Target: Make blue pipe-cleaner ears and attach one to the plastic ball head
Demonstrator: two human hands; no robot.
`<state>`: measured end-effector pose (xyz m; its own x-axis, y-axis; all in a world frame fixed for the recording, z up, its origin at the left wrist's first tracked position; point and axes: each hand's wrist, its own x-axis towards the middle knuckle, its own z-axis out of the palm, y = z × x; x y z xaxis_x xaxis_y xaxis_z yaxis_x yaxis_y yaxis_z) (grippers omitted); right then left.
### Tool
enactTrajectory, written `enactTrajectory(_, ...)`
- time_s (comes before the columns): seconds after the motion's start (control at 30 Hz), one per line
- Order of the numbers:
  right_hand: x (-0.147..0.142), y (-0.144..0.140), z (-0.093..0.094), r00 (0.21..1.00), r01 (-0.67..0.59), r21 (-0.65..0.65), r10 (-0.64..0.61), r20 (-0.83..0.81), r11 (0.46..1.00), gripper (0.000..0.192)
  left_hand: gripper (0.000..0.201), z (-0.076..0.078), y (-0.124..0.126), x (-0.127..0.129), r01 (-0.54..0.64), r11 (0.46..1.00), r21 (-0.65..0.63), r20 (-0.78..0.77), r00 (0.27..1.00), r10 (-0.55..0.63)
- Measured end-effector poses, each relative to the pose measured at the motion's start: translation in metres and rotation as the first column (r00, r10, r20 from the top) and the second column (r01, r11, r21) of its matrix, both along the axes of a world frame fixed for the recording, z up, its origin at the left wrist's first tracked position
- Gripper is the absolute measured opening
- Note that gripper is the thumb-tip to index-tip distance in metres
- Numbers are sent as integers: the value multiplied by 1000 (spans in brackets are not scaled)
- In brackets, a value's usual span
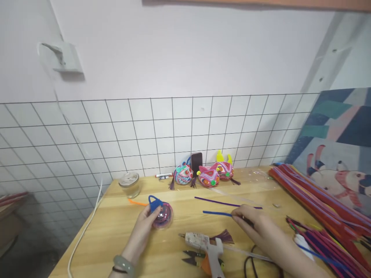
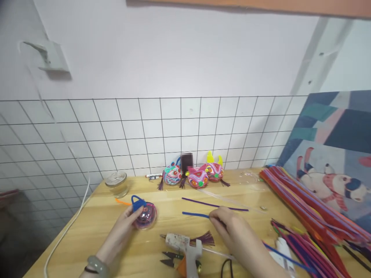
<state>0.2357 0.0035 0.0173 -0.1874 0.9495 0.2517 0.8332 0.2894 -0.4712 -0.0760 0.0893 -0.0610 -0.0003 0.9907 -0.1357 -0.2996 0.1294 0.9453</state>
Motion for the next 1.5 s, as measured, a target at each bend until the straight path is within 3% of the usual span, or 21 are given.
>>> enactTrajectory(0.23, -44, 14, 2, 999, -36, -49, 35, -24, 998, 20, 32, 6, 0, -9, 35, 999, 41, -28, 999, -34)
enactTrajectory(0.4, -55, 19, 2, 998, -40, -46, 37, -54, 998, 20, 36, 14, 1, -18, 67, 996, 60, -40, 997, -65)
enactTrajectory(0.57, -61, 23, -3, 995, -51, -54, 46, -84, 997, 19, 40, 13, 2, -21, 80, 994, 72, -31, 996, -78)
enactTrajectory(0.97, -51, 29, -13, 990, -48, -61, 39, -137, 997, 20, 50, -3, 8, -22, 39, 996, 84, -52, 998, -35)
enactTrajectory(1.3, -45, 28, -9, 991, -45, -54, 37, -132, 998, 23, 48, 6, 2, -15, 2, 998, 56, -93, 996, 3)
enactTrajectory(1.5, -24, 51, -37, 999, -5, -183, 12, 37, 983, 23, 50, 5, 11, -14, -119, 993, -7, -112, 987, 117)
